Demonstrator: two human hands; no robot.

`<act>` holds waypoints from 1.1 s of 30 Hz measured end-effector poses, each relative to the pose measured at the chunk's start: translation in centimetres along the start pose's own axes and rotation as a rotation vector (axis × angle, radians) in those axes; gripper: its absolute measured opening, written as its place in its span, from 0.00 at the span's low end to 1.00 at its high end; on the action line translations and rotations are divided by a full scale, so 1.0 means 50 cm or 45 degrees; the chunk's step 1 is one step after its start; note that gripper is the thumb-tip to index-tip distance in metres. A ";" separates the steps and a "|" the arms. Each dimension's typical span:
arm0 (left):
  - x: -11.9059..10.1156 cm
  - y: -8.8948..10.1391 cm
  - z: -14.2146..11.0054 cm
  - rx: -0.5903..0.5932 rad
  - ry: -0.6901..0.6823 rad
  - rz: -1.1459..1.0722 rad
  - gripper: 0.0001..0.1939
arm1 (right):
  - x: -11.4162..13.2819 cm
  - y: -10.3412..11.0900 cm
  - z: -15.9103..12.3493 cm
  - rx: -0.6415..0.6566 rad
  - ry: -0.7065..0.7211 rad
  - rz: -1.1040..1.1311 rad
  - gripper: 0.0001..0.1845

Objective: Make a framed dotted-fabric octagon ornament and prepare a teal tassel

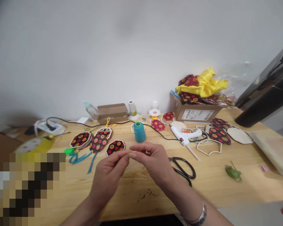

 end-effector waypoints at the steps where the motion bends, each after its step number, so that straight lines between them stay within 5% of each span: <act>1: -0.002 -0.001 0.000 0.008 -0.028 0.012 0.10 | 0.001 -0.001 0.001 0.007 0.015 0.010 0.09; 8: -0.011 -0.010 -0.004 0.107 -0.123 0.067 0.09 | 0.017 0.008 -0.002 0.027 0.149 0.005 0.08; 14: 0.003 -0.002 0.007 0.178 -0.204 0.181 0.09 | 0.050 0.050 -0.007 -0.117 0.175 0.215 0.08; 22: 0.049 0.016 0.035 0.220 -0.507 0.479 0.09 | 0.115 0.086 -0.026 -0.117 0.329 0.398 0.06; 25: 0.064 0.030 0.046 0.137 -0.520 0.689 0.09 | 0.124 0.093 -0.027 -0.156 0.386 0.350 0.06; 28: 0.042 0.056 0.046 -0.198 -0.540 0.867 0.14 | 0.123 0.096 -0.021 -0.197 0.432 0.282 0.06; 31: -0.005 0.072 0.024 -0.339 -0.453 0.670 0.12 | 0.115 0.092 -0.016 -0.217 0.450 0.219 0.06; 33: -0.023 0.058 0.003 -0.064 -0.143 0.380 0.08 | 0.107 0.086 -0.016 -0.195 0.441 0.192 0.05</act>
Point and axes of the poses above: each hand's wrist, its own z-axis towards the middle knuckle, its own y-axis out of the back of the hand, x = y × z, the point moved 3 cm from there along z, towards the middle knuckle, and after that the axes turned 5 degrees about -x, right-handed, at the moved point
